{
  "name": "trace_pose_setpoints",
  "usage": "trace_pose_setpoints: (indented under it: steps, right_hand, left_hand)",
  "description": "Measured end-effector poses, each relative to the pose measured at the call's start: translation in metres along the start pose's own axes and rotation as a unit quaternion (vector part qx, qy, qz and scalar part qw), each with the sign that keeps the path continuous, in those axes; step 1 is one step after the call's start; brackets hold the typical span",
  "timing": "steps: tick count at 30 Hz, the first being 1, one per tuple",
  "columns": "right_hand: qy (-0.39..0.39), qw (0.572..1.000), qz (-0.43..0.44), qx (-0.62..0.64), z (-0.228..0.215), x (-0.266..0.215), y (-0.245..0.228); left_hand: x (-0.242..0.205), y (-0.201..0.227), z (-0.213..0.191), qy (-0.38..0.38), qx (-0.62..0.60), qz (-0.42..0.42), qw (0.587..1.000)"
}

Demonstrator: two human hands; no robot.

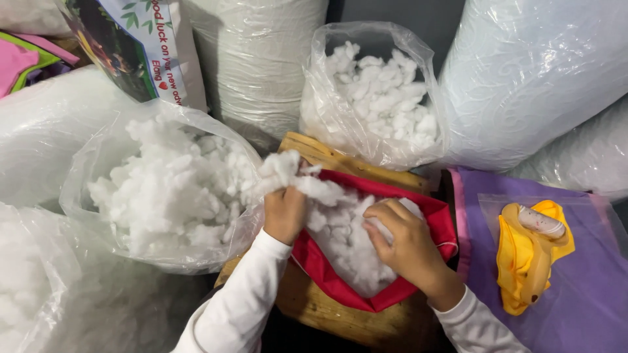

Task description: Filling a red fabric pillowcase with white polyester fiberfill stuffing from large bags

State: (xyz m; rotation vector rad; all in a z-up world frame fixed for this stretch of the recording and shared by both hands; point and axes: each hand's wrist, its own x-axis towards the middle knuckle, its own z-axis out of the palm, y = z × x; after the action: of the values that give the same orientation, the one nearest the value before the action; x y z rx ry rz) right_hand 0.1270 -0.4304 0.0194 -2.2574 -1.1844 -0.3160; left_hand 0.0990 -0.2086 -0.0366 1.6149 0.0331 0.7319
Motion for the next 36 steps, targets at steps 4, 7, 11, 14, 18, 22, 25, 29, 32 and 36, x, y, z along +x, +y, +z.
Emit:
trace_pose_setpoints:
  steps: [4, 7, 11, 14, 18, 22, 25, 29, 32, 36]
  right_hand:
    - [-0.034, 0.996, -0.075, 0.021, 0.015, 0.003, -0.010]
    - [-0.160, 0.980, -0.094, -0.072, 0.007, 0.005, -0.005]
    - [-0.026, 0.997, 0.073, 0.019, -0.033, 0.007, -0.007]
    - [0.053, 0.983, 0.123, 0.128, -0.041, 0.006, -0.026]
    - [0.067, 0.982, 0.041, 0.174, -0.026, 0.018, -0.043]
    - [0.088, 0.977, 0.099, 0.169, -0.016, 0.015, -0.024]
    - [0.095, 0.983, 0.096, 0.127, -0.030, 0.018, -0.025]
    - [0.171, 0.983, 0.060, 0.021, -0.021, 0.016, -0.019]
    - [0.093, 0.993, 0.043, 0.058, -0.005, 0.021, -0.029]
    - [0.032, 0.996, 0.055, 0.068, -0.026, 0.026, -0.033]
  left_hand:
    - [-0.010, -0.030, 0.011, 0.045, -0.049, -0.025, 0.997]
    - [-0.015, -0.022, 0.023, -0.069, -0.010, -0.026, 0.997]
    - [-0.027, 0.000, 0.037, -0.069, -0.054, -0.060, 0.994]
    - [-0.043, -0.004, 0.057, -0.062, -0.112, -0.131, 0.983]
    - [-0.057, -0.008, 0.069, -0.055, -0.201, -0.246, 0.946]
    - [-0.039, 0.008, 0.047, -0.056, -0.164, -0.269, 0.948]
    - [-0.012, 0.036, 0.016, -0.028, -0.088, -0.150, 0.984]
    - [0.004, 0.046, -0.001, -0.021, 0.076, 0.037, 0.996]
    - [-0.003, 0.036, 0.006, -0.093, 0.209, 0.043, 0.973]
    - [-0.011, 0.030, 0.003, -0.175, 0.347, 0.014, 0.921]
